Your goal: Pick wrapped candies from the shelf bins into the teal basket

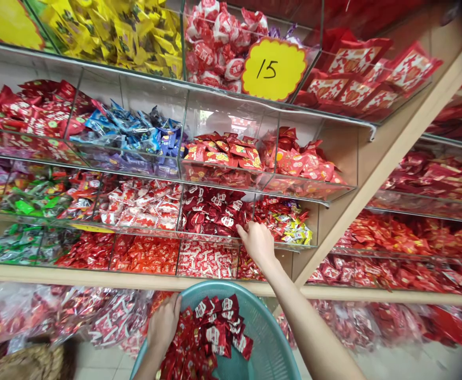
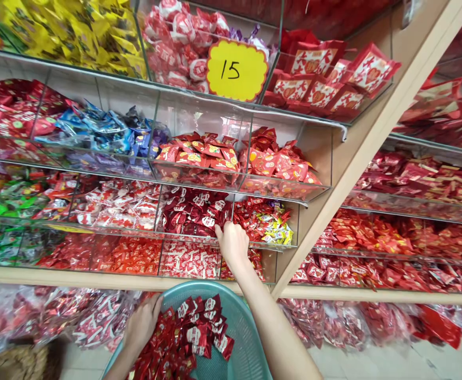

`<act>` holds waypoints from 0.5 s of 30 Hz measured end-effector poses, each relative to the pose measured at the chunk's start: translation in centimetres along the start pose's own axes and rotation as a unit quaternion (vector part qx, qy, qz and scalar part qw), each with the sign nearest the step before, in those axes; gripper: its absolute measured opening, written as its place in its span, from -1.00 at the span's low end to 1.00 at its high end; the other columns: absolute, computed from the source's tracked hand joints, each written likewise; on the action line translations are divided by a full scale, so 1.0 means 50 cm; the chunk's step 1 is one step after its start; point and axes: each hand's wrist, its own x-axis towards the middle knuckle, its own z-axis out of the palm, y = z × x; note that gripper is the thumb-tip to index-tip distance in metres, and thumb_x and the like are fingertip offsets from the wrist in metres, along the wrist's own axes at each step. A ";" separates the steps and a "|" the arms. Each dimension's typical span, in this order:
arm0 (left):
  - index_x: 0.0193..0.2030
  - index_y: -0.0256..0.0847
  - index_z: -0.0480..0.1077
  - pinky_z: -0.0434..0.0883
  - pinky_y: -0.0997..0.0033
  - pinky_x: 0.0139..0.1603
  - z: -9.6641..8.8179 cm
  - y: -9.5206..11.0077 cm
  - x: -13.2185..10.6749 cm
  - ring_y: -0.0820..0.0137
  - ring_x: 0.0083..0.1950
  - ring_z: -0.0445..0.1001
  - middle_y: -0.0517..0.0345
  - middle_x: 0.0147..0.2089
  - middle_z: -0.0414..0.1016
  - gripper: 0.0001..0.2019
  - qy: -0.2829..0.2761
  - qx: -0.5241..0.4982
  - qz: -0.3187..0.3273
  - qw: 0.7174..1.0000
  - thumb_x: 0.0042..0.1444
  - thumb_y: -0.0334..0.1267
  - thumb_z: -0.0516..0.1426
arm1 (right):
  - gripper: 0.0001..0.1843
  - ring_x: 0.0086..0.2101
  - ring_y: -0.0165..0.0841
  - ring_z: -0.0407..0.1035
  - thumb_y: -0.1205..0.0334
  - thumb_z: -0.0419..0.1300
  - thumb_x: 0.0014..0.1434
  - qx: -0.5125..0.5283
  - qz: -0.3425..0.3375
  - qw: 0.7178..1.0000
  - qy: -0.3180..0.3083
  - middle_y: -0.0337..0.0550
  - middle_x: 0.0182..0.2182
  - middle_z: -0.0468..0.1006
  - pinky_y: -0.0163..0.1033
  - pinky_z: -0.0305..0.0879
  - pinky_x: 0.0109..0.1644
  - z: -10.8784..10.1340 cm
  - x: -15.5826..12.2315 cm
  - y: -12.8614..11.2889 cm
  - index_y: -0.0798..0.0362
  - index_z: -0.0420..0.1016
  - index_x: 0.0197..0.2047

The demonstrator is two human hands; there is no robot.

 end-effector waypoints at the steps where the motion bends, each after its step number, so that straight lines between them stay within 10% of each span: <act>1: 0.05 -0.13 0.35 0.44 0.23 -0.19 0.001 -0.001 0.001 0.19 -0.12 0.57 -0.01 -0.05 0.57 -0.46 0.000 0.002 0.001 1.000 0.25 -0.03 -0.33 | -0.64 -0.28 -0.20 0.47 0.03 0.01 0.28 -0.008 0.003 1.000 -0.003 0.06 -0.34 0.57 -0.27 0.17 -0.34 0.003 0.004 -0.007 0.10 0.50 -0.31; 9: 0.06 -0.15 0.35 0.45 0.26 -0.17 0.007 -0.008 0.004 0.23 -0.11 0.57 -0.02 -0.02 0.56 -0.44 0.005 0.011 0.009 1.000 0.25 -0.03 -0.35 | -0.66 -0.44 -0.29 0.45 0.20 -0.04 0.28 0.078 0.001 0.992 0.094 0.02 -0.49 0.56 -0.29 0.18 -0.36 0.007 0.014 0.004 0.13 0.51 -0.33; 15: 0.08 -0.17 0.34 0.44 0.20 -0.11 -0.001 -0.001 0.000 0.18 -0.07 0.55 -0.03 0.00 0.55 -0.44 0.003 0.012 0.010 1.000 0.25 -0.03 -0.34 | -0.64 -0.60 -0.43 0.39 0.07 -0.02 0.29 0.309 -0.082 0.938 0.135 -0.19 -0.56 0.55 -0.35 0.30 -0.42 -0.008 -0.078 0.067 0.11 0.52 -0.19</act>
